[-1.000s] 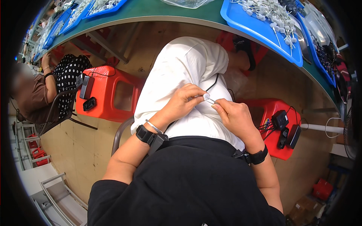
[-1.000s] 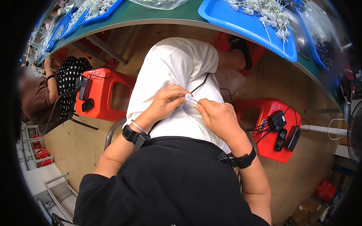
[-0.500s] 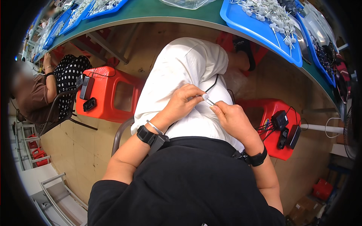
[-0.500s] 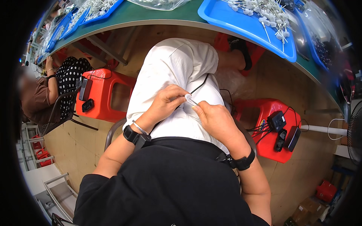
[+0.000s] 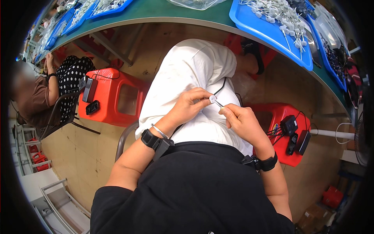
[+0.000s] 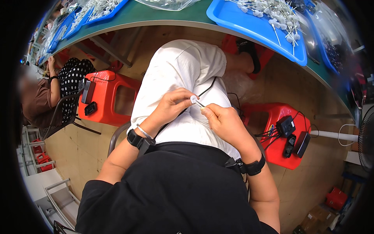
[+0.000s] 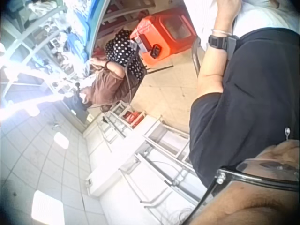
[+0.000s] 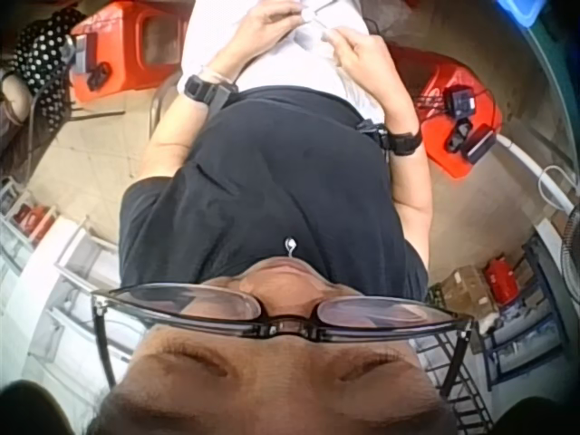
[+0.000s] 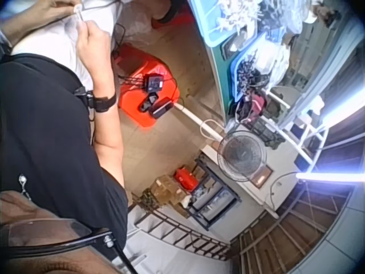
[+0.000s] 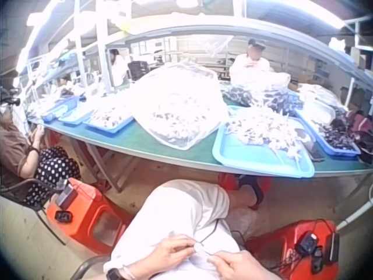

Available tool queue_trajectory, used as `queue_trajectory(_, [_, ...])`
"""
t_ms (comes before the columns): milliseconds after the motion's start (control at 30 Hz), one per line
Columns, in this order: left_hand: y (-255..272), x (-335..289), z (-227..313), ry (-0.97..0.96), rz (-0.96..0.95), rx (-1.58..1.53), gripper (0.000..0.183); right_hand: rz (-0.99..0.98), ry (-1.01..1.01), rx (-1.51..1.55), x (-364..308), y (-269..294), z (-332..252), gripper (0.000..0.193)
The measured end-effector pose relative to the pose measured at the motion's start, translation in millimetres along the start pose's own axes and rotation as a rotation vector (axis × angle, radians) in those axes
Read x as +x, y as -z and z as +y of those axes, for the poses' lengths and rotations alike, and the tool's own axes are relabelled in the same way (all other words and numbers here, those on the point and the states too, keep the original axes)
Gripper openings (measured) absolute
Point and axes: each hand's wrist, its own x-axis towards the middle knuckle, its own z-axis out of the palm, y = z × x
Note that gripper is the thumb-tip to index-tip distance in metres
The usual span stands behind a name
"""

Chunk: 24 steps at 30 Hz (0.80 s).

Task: Manual assembly of small white electronic or mechanical components by threading wires or inserting parts.

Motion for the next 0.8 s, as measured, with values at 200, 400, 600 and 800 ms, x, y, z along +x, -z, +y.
queue_trajectory(200, [-1, -1, 1, 0.010, -0.016, -0.028, 0.015, -0.084, -0.087, 0.150, 1, 0, -1, 0.031])
queue_trajectory(400, [-1, 0, 2, 0.017, -0.049, -0.013, 0.016, -0.165, -0.159, 0.276, 1, 0, 5, 0.035])
queue_trajectory(600, [-1, 0, 2, -0.010, -0.067, 0.009, 0.017, -0.219, -0.218, 0.328, 3, 1, 8, 0.039])
queue_trajectory(800, [0, 0, -3, 0.006, -0.095, 0.009, 0.017, -0.244, -0.256, 0.388, 4, 2, 8, 0.039])
